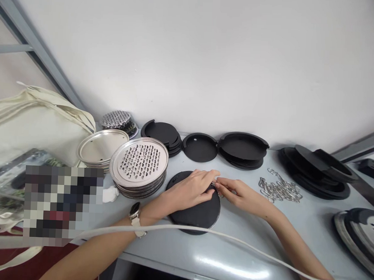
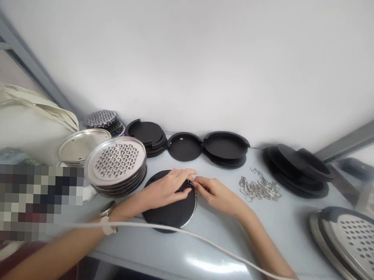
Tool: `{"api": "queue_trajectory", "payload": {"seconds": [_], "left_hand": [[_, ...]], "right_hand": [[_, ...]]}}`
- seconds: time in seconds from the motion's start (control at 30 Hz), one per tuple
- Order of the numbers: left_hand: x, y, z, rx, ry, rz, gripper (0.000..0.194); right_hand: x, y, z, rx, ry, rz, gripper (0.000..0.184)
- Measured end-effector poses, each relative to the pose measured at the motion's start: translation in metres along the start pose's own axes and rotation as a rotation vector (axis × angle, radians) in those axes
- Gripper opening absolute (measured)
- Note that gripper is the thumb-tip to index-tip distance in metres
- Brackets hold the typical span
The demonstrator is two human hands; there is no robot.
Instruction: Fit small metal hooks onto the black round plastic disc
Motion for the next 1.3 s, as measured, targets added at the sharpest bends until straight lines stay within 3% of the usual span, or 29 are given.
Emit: {"api": "queue_trajectory", "payload": {"seconds": [0.8, 1.3], "left_hand": [[0.0014, 0.0002, -0.004, -0.023, 0.152, -0.053, 0.027], [0.0002, 0.0007, -0.0018, -0.017, 0.107, -0.031, 0.028]], "right_hand": [[0.0007, 0.0017, 0.0071, 0.013, -0.138, -0.02, 0.033], [0.0002, -0.0001, 0.0054, -0.02, -0.111, 0.006, 0.038]]}}
Point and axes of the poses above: each hand's wrist, its own y-axis towards the middle knuckle, its own x-axis out of the back of the hand, z = x × y, the point moved 7 cm from there along y, towards the middle knuckle, and after that the axes turned 11 degrees about x, right-handed, at the moved point
